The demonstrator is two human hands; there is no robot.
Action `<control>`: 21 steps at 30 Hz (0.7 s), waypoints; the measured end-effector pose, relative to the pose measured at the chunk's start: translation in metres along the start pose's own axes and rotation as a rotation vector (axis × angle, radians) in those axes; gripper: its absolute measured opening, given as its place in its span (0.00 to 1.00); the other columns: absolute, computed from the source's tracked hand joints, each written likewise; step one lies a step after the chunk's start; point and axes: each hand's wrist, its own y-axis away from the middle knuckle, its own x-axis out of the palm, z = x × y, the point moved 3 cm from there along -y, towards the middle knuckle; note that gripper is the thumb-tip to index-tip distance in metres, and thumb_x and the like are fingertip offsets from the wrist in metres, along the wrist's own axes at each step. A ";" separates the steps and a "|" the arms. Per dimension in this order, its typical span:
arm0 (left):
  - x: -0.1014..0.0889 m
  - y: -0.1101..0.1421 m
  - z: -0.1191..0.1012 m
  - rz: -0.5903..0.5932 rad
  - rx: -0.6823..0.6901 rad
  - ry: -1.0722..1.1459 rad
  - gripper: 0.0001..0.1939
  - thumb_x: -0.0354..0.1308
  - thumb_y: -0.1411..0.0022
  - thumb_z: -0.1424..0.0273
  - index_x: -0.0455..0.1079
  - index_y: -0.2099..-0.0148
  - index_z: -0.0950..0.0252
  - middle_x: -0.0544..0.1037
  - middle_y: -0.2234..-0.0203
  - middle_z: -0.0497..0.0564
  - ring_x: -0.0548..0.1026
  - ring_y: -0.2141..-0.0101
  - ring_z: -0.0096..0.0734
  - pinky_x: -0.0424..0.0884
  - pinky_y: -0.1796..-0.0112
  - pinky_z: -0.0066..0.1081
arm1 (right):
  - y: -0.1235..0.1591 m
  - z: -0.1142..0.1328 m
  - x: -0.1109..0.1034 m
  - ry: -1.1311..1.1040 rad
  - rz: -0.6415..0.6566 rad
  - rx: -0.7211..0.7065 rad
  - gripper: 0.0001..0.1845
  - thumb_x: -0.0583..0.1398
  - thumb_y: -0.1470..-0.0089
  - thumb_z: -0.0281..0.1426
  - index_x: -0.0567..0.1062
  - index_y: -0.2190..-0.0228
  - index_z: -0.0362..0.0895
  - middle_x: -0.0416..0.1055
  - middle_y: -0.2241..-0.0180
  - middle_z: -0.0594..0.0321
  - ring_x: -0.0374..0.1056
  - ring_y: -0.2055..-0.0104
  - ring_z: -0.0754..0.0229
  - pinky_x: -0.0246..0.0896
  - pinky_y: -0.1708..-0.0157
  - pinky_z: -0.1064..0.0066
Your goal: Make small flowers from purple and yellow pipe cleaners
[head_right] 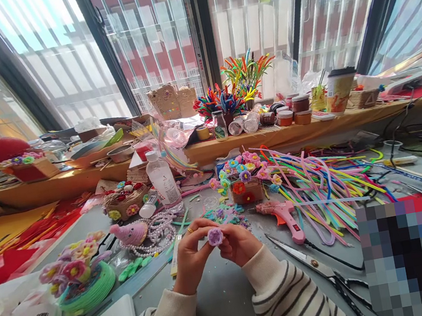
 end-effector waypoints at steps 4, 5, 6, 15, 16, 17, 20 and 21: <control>0.000 0.001 0.002 -0.007 0.029 -0.041 0.06 0.54 0.54 0.76 0.72 0.73 0.62 0.70 0.75 0.50 0.67 0.69 0.31 0.60 0.63 0.31 | 0.001 0.000 0.001 -0.001 -0.036 0.018 0.07 0.57 0.66 0.30 0.65 0.87 0.39 0.53 0.92 0.72 0.45 0.89 0.74 0.38 0.89 0.82; 0.000 0.001 0.002 -0.009 0.042 -0.043 0.06 0.54 0.54 0.76 0.72 0.74 0.62 0.70 0.75 0.50 0.67 0.70 0.30 0.60 0.64 0.31 | 0.000 0.000 0.001 -0.001 -0.040 0.020 0.08 0.58 0.67 0.30 0.65 0.87 0.39 0.53 0.92 0.72 0.46 0.89 0.74 0.38 0.89 0.82; 0.000 0.002 0.002 -0.009 0.054 -0.044 0.05 0.55 0.55 0.76 0.71 0.74 0.63 0.70 0.75 0.50 0.67 0.70 0.30 0.60 0.64 0.31 | 0.000 0.000 0.000 -0.003 -0.043 0.020 0.08 0.58 0.67 0.30 0.65 0.87 0.39 0.53 0.93 0.72 0.46 0.89 0.74 0.38 0.90 0.82; -0.002 0.002 0.004 -0.023 0.020 0.092 0.03 0.57 0.57 0.76 0.71 0.77 0.64 0.70 0.77 0.49 0.67 0.71 0.28 0.60 0.64 0.30 | -0.001 -0.001 0.000 -0.010 0.027 0.014 0.08 0.60 0.66 0.30 0.67 0.86 0.38 0.57 0.91 0.71 0.49 0.89 0.74 0.41 0.90 0.82; -0.003 0.001 0.007 -0.036 -0.014 0.171 0.03 0.57 0.57 0.75 0.71 0.76 0.64 0.70 0.76 0.49 0.67 0.71 0.28 0.60 0.64 0.30 | 0.000 0.000 0.001 -0.016 0.023 -0.014 0.07 0.60 0.66 0.29 0.68 0.86 0.38 0.58 0.91 0.71 0.50 0.89 0.75 0.42 0.90 0.82; -0.004 0.000 0.010 -0.053 -0.062 0.275 0.03 0.57 0.57 0.75 0.71 0.75 0.64 0.71 0.76 0.49 0.67 0.70 0.28 0.61 0.65 0.29 | 0.000 0.002 0.001 -0.027 0.013 -0.053 0.07 0.60 0.66 0.30 0.68 0.86 0.38 0.59 0.89 0.70 0.50 0.88 0.75 0.43 0.89 0.83; -0.008 -0.002 0.024 -0.210 -0.243 0.628 0.04 0.59 0.58 0.73 0.71 0.75 0.64 0.72 0.77 0.46 0.68 0.70 0.24 0.61 0.65 0.26 | 0.002 0.009 0.001 -0.082 -0.047 -0.204 0.06 0.61 0.67 0.30 0.70 0.82 0.39 0.63 0.85 0.69 0.53 0.86 0.74 0.47 0.87 0.83; -0.009 -0.003 0.027 -0.268 -0.279 0.745 0.04 0.59 0.60 0.72 0.71 0.75 0.64 0.72 0.77 0.45 0.68 0.71 0.23 0.62 0.64 0.26 | 0.003 0.011 0.000 -0.102 -0.073 -0.248 0.07 0.62 0.67 0.30 0.71 0.80 0.40 0.64 0.84 0.69 0.54 0.85 0.74 0.49 0.87 0.82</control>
